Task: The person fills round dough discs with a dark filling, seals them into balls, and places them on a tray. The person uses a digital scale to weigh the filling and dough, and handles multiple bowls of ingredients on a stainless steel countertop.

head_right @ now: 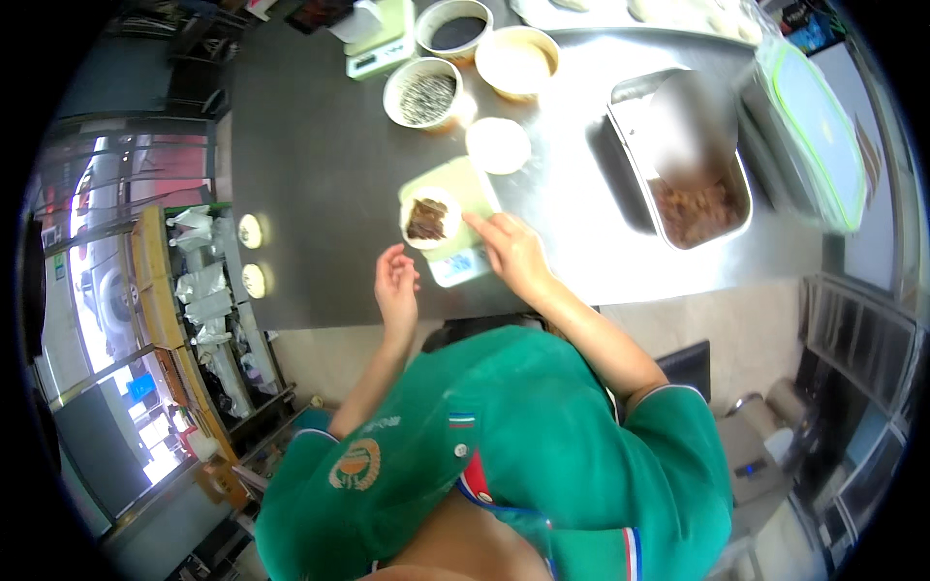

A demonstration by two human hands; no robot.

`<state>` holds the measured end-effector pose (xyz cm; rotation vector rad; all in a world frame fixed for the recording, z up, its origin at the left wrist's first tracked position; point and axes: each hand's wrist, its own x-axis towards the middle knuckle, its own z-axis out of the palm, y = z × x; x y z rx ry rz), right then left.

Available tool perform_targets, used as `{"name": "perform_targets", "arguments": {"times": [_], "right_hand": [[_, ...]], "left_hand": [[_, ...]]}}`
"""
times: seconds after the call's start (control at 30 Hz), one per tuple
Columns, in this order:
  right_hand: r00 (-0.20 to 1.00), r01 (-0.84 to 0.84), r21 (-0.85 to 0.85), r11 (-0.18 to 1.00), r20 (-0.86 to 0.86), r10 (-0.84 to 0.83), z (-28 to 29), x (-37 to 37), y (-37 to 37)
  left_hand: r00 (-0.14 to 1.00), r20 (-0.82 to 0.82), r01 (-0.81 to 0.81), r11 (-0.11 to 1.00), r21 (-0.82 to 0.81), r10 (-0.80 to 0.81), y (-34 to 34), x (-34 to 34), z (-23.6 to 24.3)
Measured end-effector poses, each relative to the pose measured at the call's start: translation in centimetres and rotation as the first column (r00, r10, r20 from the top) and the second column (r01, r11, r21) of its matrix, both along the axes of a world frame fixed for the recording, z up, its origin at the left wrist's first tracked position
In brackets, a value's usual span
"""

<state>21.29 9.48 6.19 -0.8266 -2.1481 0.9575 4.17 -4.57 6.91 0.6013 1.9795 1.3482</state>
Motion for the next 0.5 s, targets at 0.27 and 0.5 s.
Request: {"name": "perform_targets", "arguments": {"times": [0.27,0.5], "right_hand": [[0.936,-0.015,0.06,0.998,0.352,-0.007,-0.4,4.9,-1.1],[0.464,0.461,0.48,0.747,0.587,-0.663,6.0,18.2,5.5]], "left_hand": [[0.933,-0.299,0.199,0.979,-0.039,-0.201,-2.2,-6.2,-2.7],[0.963,-0.141,0.213,0.97,-0.114,-0.228,-0.7,-8.1,-3.8]]}}
